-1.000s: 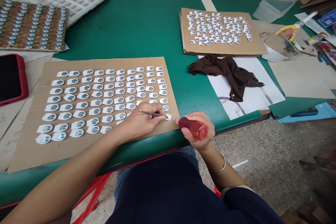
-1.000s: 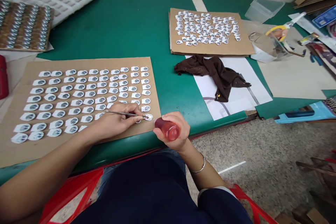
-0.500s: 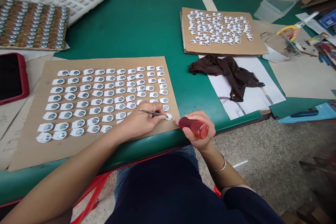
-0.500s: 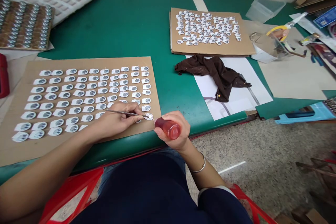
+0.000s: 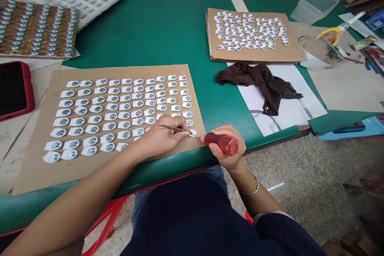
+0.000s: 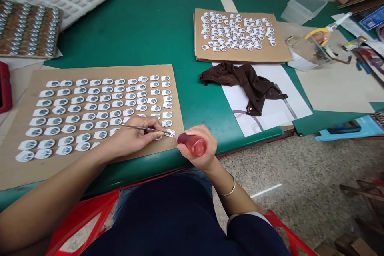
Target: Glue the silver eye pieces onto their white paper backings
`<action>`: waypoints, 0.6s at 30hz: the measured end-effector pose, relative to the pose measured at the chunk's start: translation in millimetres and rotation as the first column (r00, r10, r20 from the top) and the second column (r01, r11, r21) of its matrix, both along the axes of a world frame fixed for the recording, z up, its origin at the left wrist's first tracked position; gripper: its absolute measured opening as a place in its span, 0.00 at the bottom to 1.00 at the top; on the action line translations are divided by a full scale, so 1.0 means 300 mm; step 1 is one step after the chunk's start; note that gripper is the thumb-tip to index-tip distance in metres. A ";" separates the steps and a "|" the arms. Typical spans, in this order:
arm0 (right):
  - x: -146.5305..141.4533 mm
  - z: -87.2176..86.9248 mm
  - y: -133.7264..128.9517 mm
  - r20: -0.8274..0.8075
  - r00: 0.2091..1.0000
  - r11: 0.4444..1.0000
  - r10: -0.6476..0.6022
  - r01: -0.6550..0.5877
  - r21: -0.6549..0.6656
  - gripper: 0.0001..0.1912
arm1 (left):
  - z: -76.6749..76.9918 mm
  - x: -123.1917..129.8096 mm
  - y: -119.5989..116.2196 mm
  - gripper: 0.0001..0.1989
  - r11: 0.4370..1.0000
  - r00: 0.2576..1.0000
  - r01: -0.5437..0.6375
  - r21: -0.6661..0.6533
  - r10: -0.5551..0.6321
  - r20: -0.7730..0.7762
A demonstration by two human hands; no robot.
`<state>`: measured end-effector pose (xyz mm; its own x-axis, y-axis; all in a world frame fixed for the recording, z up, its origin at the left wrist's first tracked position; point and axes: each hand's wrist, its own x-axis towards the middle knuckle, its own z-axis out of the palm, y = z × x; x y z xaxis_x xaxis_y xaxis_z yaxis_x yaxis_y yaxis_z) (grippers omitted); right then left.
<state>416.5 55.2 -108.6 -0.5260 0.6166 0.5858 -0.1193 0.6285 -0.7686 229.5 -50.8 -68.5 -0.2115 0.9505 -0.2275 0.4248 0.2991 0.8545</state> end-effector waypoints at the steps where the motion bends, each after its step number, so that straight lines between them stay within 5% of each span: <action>1: -0.002 0.001 0.000 -0.007 1.000 1.000 0.001 -0.001 -0.010 0.16 | -0.001 0.000 0.000 0.06 1.000 1.000 -0.001 0.004 0.001 0.000; 18: -0.009 0.005 0.000 -0.008 1.000 0.999 0.017 -0.017 -0.038 0.14 | 0.001 -0.001 0.004 0.07 1.000 1.000 0.002 0.009 -0.002 0.007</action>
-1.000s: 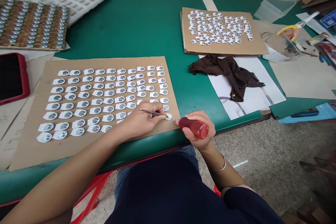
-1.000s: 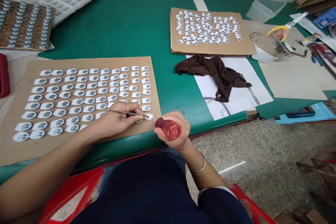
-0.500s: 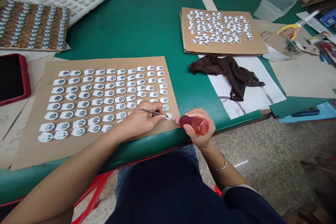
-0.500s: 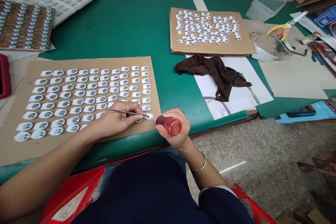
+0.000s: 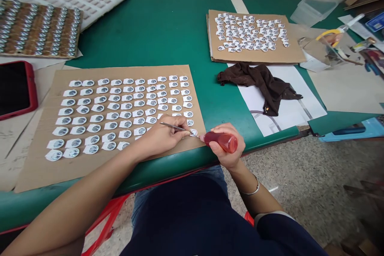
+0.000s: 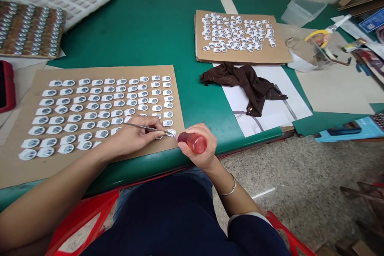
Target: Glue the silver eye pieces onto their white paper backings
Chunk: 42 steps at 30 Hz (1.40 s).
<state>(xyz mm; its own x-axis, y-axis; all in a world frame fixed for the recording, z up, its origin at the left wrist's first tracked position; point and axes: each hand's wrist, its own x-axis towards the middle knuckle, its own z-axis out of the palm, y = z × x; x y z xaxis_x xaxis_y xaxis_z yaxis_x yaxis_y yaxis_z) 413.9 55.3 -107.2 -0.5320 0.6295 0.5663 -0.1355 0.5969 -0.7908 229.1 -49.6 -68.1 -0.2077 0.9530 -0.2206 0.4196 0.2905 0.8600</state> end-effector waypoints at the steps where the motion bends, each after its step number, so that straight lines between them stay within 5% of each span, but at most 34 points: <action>1: 0.000 0.000 0.000 0.002 1.000 1.000 0.004 -0.004 0.001 0.14 | -0.001 -0.001 0.001 0.07 1.000 1.000 -0.001 0.001 0.001 0.005; 24: -0.004 -0.008 0.000 0.010 1.000 1.000 -0.002 0.002 -0.022 0.14 | -0.003 -0.002 0.011 0.07 0.999 0.996 -0.049 0.000 0.049 0.075; 29: -0.008 0.047 0.083 -0.242 0.944 0.952 -0.225 0.160 -0.260 0.12 | 0.019 -0.009 0.001 0.08 0.997 0.979 -0.080 -0.013 0.081 0.188; 33: -0.036 0.146 0.199 -0.203 0.963 0.900 -0.180 0.078 -0.428 0.20 | 0.078 -0.030 -0.016 0.10 0.972 0.921 -0.235 0.028 0.214 0.326; 37: -0.118 0.231 0.285 -0.227 0.968 0.867 -0.108 -0.020 -0.498 0.23 | 0.099 -0.021 -0.025 0.12 0.907 0.896 -0.410 0.096 0.380 0.230; 42: -0.256 0.233 0.297 -0.195 0.980 0.858 0.044 -0.137 -0.495 0.19 | 0.033 0.021 -0.037 0.09 0.920 0.934 -0.323 0.221 0.348 -0.084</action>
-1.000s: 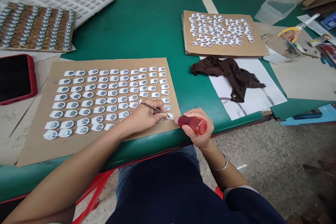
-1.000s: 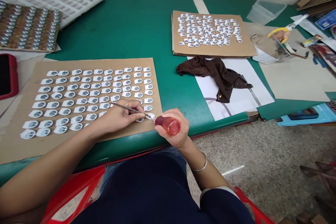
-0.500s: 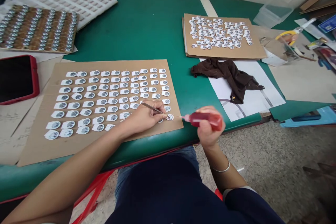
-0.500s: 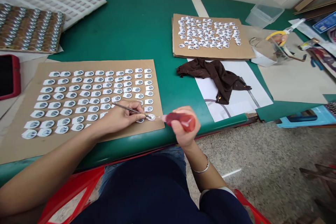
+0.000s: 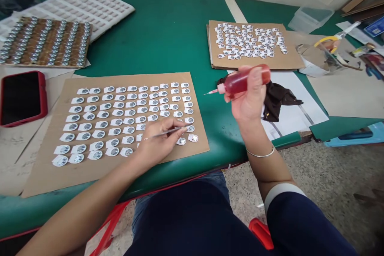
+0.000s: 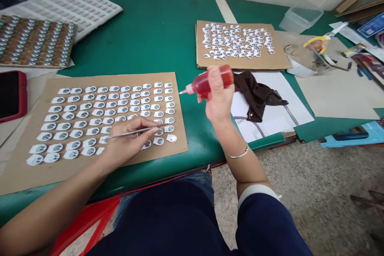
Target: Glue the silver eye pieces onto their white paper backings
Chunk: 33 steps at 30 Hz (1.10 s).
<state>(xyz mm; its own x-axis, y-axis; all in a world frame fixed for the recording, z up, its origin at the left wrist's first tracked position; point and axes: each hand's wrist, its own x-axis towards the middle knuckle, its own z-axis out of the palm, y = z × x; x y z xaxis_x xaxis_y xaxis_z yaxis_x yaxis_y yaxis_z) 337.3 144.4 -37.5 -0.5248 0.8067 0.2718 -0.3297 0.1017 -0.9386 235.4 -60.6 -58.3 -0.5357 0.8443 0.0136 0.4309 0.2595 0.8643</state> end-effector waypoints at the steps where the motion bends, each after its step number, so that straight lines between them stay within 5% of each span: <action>1: -0.019 -0.016 -0.007 -0.006 0.999 0.999 0.046 -0.046 0.005 0.18 | -0.018 0.005 -0.005 0.08 1.000 0.996 0.025 -0.003 -0.026 -0.088; 5: -0.043 -0.101 -0.040 0.069 0.993 0.995 0.093 -0.094 0.016 0.18 | -0.074 0.010 -0.026 0.04 0.984 0.931 0.176 0.036 -0.154 -0.332; 9: -0.030 -0.138 -0.062 0.170 0.983 0.994 0.070 -0.082 0.066 0.19 | -0.090 0.006 -0.031 0.03 0.953 0.902 0.287 0.092 -0.237 -0.362; 33: -0.022 -0.128 -0.089 0.183 0.977 0.990 0.112 -0.125 0.063 0.19 | -0.117 -0.001 -0.017 0.05 0.956 0.904 0.290 -0.043 -0.288 -0.317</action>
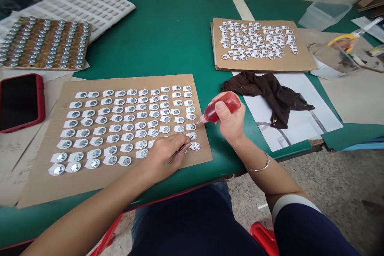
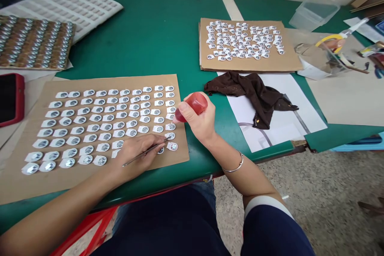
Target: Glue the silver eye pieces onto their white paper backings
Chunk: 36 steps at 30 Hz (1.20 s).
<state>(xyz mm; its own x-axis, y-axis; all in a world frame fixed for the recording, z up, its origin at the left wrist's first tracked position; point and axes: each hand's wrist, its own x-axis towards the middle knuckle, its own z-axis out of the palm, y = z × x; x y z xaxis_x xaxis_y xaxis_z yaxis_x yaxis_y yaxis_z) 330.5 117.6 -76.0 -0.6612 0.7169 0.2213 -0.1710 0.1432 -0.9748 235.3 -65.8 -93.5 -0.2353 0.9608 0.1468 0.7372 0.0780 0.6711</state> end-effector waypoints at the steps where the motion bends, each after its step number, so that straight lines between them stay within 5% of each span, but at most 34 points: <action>1: -0.001 0.002 -0.002 -0.005 1.000 1.000 0.015 -0.015 -0.012 0.18 | -0.002 0.001 0.001 0.05 1.000 1.000 0.002 -0.005 -0.002 -0.004; 13: -0.006 0.001 -0.033 0.103 0.981 0.987 0.162 -0.160 -0.032 0.15 | 0.047 0.053 0.009 0.10 0.989 0.950 0.142 -0.041 -0.148 -0.273; 21: -0.014 -0.003 -0.046 0.259 0.956 0.958 0.140 -0.197 0.209 0.17 | 0.035 0.118 0.016 0.07 0.982 0.694 0.165 0.087 -0.052 -0.718; 36: -0.014 0.000 -0.052 0.313 0.932 0.939 0.184 -0.261 0.223 0.14 | 0.037 0.131 0.013 0.03 0.981 0.647 0.169 0.096 -0.037 -0.761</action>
